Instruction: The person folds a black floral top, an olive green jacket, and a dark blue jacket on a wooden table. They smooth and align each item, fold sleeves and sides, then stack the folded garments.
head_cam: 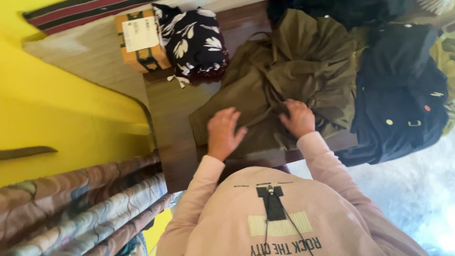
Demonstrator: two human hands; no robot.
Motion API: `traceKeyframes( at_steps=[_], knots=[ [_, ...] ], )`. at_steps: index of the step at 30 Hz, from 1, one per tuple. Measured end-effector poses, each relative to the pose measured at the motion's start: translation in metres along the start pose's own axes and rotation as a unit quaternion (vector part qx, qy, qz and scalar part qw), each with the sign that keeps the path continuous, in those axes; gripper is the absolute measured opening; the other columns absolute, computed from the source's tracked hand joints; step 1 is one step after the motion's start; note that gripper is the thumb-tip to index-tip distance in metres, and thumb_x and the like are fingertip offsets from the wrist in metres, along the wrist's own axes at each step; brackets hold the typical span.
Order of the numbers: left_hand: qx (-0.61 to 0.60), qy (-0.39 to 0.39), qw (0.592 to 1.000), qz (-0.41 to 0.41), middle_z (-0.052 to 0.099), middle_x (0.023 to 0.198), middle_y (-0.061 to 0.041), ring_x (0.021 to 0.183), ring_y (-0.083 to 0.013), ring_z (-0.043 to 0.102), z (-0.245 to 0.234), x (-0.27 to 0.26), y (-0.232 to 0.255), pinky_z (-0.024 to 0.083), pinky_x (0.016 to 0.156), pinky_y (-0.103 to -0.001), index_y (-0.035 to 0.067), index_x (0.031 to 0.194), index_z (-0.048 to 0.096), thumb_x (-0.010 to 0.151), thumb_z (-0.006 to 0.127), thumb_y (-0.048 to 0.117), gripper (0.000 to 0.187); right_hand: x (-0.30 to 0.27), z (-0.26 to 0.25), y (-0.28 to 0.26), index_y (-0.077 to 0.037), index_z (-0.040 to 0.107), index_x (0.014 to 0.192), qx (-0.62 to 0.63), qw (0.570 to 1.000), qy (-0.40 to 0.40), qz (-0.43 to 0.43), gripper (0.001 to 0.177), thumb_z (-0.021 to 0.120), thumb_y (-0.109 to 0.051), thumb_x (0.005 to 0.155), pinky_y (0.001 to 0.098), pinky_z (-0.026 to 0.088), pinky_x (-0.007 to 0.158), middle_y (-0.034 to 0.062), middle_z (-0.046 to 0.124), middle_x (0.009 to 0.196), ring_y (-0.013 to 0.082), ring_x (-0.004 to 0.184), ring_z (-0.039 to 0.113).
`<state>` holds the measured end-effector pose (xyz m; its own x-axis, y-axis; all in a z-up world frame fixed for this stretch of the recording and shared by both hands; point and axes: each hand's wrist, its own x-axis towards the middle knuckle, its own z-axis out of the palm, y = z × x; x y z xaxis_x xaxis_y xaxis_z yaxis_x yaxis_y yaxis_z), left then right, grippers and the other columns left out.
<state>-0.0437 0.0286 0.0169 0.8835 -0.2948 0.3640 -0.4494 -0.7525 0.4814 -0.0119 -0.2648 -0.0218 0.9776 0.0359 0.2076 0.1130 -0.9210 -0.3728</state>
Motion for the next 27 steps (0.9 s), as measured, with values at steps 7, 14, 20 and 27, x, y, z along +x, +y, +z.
traceKeyframes(
  at_steps=[7,14,20,27],
  knots=[
    [0.093,-0.036,0.988,0.115,0.057,0.144,-0.001,0.140,-0.0279,0.048,0.050,0.022,0.001,0.028,0.119,-0.063,0.017,0.116,0.073,0.091,0.070,0.024,0.026,0.044,-0.083,0.102,0.003,0.069,0.116,0.418,0.890,0.110,0.143,0.027,0.078,-0.016,0.099,0.0327,0.052,0.085,0.0080,0.071,0.107,0.0171,0.095,0.064],
    [0.034,-0.046,0.989,0.133,0.066,0.133,-0.003,0.134,-0.0276,0.055,0.032,0.017,-0.029,0.039,0.117,-0.053,0.013,0.109,0.073,0.094,0.070,0.016,0.016,0.060,-0.163,0.132,0.001,0.069,0.119,0.519,0.808,0.196,0.201,0.020,0.072,-0.008,0.101,0.0261,0.056,0.088,0.0038,0.072,0.108,0.0106,0.095,0.068],
    [0.049,-0.055,0.991,0.111,0.065,0.130,-0.006,0.131,-0.0310,0.054,0.033,0.028,0.017,0.041,0.110,-0.052,0.014,0.100,0.073,0.081,0.075,0.023,0.021,0.065,-0.170,0.155,0.003,0.068,0.119,0.456,0.848,0.210,0.172,0.021,0.070,-0.007,0.100,0.0262,0.054,0.088,0.0033,0.072,0.106,0.0098,0.095,0.065],
    [0.097,-0.072,0.964,0.236,0.064,0.129,-0.005,0.127,-0.0290,0.054,0.125,0.094,0.104,0.034,0.109,-0.057,0.013,0.105,0.074,0.077,0.073,0.031,0.033,0.076,-0.190,0.210,0.004,0.069,0.121,0.344,0.902,0.229,0.120,0.028,0.072,-0.007,0.096,0.0292,0.053,0.093,0.0085,0.073,0.109,0.0150,0.101,0.067]
  ],
)
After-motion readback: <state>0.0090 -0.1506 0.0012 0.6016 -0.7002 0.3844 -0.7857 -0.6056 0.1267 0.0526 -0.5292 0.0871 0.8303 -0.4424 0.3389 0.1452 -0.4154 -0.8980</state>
